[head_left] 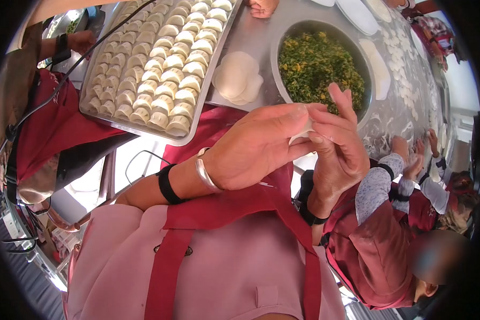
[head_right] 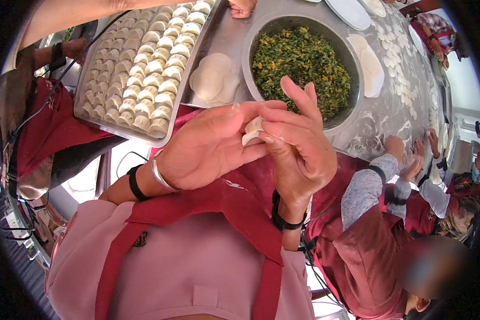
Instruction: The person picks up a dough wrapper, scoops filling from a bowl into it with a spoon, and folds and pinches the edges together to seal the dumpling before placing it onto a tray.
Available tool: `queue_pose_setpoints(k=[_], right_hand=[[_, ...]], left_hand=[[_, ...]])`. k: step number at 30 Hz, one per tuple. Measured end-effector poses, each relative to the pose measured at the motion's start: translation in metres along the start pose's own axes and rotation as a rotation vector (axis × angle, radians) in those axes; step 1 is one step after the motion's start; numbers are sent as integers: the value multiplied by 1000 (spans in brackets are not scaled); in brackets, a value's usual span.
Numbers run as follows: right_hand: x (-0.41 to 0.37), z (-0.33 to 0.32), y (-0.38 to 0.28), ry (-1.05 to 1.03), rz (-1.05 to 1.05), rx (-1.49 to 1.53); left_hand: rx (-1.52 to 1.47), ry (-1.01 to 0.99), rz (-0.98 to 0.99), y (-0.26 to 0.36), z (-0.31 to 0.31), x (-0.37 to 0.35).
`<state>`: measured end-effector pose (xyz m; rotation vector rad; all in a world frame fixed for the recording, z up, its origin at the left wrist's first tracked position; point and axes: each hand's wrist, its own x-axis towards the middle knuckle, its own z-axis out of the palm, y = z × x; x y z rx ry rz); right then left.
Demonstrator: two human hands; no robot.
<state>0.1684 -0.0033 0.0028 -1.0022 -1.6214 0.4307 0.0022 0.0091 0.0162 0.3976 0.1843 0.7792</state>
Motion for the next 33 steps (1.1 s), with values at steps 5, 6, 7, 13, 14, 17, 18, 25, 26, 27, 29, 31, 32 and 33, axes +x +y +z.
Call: queue_pose_setpoints(k=[5, 6, 7, 13, 14, 17, 18, 25, 26, 27, 29, 31, 32, 33], right_hand=[[-1, -1, 0, -42, 27, -55], [2, 0, -4, -45, 63, -61], [4, 1, -8, -47, 101, -68], [-3, 5, -1, 38, 96, 34], [-4, 7, 0, 91, 111, 51], [-6, 17, -3, 197, 150, 95], [-6, 20, -5, 199, 157, 100], [-5, 14, -5, 137, 49, -17], [-4, 14, -5, 137, 77, -19], [-4, 14, -5, 137, 105, -20], [-3, 18, -8, 174, 152, 9], [-1, 23, -15, 244, 190, 68], [-2, 22, -14, 210, 168, 51], [-2, 20, -12, 176, 144, 35]], left_hand=[[8, -2, -4, -1, -4, -1], [20, 19, -13, 0, -5, -1], [30, 42, -24, 1, -6, -1], [296, 18, 2, 4, -2, -1], [352, 21, 52, 0, -4, -1], [426, 147, 99, -4, -6, -3], [458, 155, 125, -5, -7, -2], [693, 208, 207, -14, -15, -1], [713, 211, 222, -15, -16, -1], [720, 235, 226, -15, -15, 0], [735, 281, 235, -13, -12, 0], [736, 270, 242, -12, -10, 1], [734, 266, 244, -12, -9, 0], [784, 254, 226, -12, -10, -1]])
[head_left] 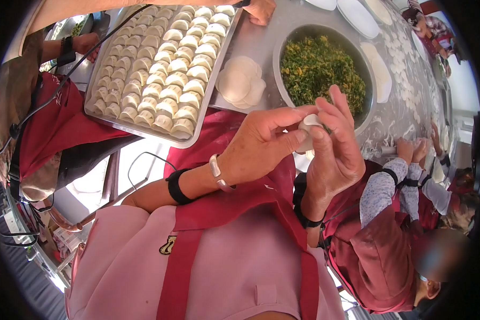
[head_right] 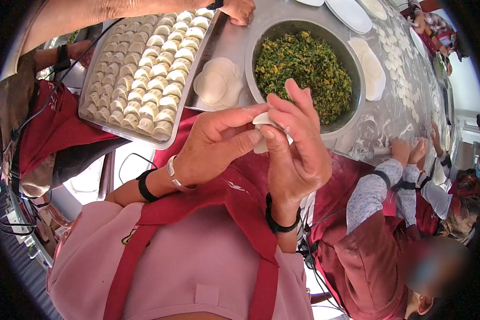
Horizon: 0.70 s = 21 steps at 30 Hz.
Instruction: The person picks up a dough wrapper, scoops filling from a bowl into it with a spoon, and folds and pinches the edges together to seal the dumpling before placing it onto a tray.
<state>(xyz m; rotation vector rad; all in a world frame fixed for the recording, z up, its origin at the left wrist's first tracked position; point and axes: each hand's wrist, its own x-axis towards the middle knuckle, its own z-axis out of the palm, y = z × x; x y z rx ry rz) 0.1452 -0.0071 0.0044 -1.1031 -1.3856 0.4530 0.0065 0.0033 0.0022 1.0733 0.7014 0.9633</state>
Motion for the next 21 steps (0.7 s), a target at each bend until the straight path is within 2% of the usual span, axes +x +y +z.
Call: queue_pose_setpoints(k=[5, 11, 17, 19, 21], right_hand=[[2, -7, 6, -106, -62, -55], [2, 0, 0, -52, -17, 6], [2, -6, 3, -169, -90, -23], [2, -9, 3, -219, -103, -59], [-1, -4, 2, -160, -31, 73]], left_hand=[[236, -85, 8, 2, -11, 0], [128, 65, 134, -7, -3, -1], [216, -32, 117, -10, -8, 0], [215, -75, 38, -4, -11, 0], [180, -81, -7, 2, -10, -1]])
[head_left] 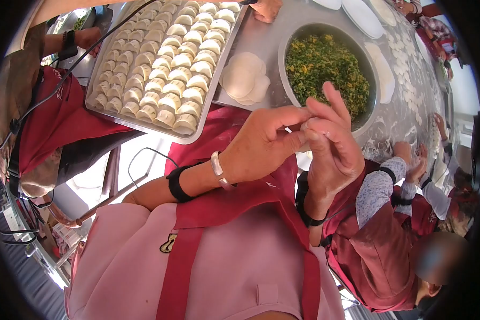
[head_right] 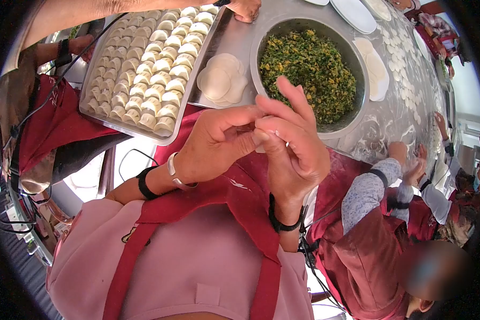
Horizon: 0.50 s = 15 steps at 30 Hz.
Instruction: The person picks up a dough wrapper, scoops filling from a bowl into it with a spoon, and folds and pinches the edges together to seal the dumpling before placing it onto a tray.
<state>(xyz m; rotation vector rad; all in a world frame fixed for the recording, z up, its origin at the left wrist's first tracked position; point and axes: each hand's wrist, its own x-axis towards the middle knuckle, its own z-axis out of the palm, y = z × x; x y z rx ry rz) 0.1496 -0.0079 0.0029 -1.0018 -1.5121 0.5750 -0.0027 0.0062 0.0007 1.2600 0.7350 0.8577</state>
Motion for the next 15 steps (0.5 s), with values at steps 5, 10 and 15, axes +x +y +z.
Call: queue_pose_setpoints(k=[5, 10, 15], right_hand=[[1, 18, -11, 224, 119, 244], [-6, -3, 11, -58, -46, -19], [3, 8, -3, -3, 78, -45]], left_hand=[[-153, 34, 48, 0, 3, 0], [-217, 54, 156, 0, 12, -1], [-357, -117, -76, 7, -4, -2]])
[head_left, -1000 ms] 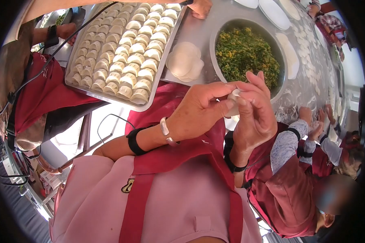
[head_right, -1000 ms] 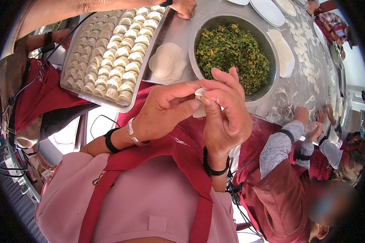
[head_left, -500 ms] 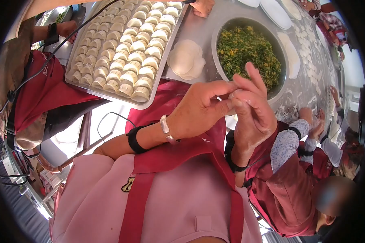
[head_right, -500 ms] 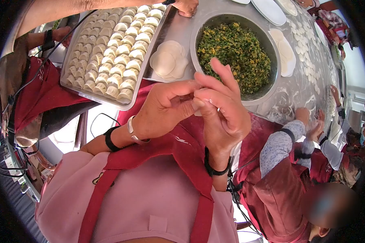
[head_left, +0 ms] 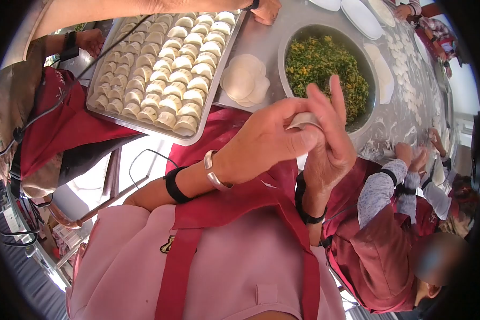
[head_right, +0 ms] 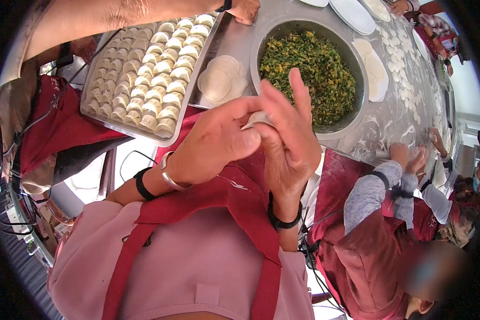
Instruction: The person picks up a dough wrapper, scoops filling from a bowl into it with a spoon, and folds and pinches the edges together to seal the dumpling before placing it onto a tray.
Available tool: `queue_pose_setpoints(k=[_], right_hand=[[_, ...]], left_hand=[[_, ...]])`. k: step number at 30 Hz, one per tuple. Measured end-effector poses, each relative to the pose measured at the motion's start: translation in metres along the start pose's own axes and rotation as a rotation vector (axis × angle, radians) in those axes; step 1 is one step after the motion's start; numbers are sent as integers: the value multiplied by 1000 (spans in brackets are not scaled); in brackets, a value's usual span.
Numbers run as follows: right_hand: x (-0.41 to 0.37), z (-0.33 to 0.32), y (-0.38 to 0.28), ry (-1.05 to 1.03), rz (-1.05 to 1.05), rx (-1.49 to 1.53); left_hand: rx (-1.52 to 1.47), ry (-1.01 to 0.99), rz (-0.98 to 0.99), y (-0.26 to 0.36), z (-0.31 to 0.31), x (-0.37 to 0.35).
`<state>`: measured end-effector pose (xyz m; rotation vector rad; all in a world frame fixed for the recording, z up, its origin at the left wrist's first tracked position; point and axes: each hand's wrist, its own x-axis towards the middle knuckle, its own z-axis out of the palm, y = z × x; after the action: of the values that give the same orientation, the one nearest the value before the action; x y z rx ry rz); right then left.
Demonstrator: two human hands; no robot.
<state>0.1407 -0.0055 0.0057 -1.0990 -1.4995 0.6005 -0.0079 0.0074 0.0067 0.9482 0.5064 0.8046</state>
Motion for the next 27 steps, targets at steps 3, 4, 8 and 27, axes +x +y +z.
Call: queue_pose_setpoints(k=[3, 4, 8, 27], right_hand=[[3, 11, -11, 126, 88, 68], [1, 9, -9, 94, 68, 31], [-5, -12, 14, -142, -76, -196], [-13, 3, 15, 6, -61, -407]], left_hand=[[-172, 13, -11, 0, 4, 0], [-214, 7, -20, 2, 6, -1], [-174, -17, -13, 4, 7, 1], [-559, 130, -91, -17, 0, 18]])
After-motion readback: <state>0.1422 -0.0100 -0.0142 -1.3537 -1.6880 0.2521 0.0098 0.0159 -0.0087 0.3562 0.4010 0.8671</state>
